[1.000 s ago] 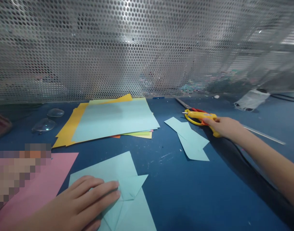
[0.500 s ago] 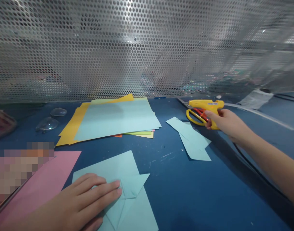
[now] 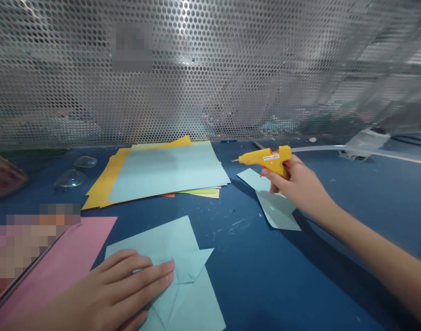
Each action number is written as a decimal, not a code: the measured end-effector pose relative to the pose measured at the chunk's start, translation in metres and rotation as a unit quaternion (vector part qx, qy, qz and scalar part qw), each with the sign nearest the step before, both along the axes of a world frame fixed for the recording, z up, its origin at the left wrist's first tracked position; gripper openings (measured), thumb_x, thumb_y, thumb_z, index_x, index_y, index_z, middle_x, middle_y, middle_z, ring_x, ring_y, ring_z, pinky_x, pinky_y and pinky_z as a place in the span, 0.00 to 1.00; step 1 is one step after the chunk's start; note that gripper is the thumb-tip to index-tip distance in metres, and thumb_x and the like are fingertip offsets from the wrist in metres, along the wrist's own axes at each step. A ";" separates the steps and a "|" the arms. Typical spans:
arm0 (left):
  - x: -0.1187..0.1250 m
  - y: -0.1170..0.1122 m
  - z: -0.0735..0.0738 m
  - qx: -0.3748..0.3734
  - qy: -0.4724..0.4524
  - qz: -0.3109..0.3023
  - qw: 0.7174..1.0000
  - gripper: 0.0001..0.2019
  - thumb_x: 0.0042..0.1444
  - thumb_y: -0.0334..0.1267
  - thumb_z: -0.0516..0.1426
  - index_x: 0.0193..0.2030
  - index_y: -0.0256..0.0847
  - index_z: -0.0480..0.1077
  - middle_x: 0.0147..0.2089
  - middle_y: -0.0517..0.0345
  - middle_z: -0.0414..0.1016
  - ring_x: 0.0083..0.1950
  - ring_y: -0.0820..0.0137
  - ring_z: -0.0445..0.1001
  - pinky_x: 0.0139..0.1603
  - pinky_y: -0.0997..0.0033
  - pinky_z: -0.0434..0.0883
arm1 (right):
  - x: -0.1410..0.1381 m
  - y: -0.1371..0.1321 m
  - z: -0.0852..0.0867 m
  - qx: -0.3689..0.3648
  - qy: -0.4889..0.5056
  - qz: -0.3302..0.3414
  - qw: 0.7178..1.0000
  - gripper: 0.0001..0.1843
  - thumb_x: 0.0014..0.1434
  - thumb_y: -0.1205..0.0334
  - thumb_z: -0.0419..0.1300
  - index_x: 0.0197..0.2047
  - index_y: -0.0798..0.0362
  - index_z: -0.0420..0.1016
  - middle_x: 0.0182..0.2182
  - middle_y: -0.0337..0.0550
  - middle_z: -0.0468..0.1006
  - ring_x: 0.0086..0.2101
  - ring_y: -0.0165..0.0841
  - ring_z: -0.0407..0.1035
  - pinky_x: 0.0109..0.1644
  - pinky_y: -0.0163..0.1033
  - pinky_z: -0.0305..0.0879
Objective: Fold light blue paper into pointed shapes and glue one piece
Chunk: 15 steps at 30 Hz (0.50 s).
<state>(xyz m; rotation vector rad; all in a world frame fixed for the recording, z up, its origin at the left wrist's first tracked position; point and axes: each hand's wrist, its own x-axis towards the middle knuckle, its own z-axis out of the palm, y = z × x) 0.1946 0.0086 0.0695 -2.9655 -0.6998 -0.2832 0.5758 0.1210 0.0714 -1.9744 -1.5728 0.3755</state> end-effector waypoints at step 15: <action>0.000 -0.010 -0.013 -0.009 -0.003 -0.003 1.000 0.22 0.73 0.29 0.38 0.63 0.36 0.67 0.66 0.55 0.69 0.52 0.63 0.74 0.54 0.61 0.68 | 0.015 0.016 -0.015 -0.159 0.060 -0.052 0.984 0.18 0.67 0.55 0.60 0.57 0.53 0.70 0.53 0.48 0.74 0.46 0.39 0.73 0.48 0.50 0.73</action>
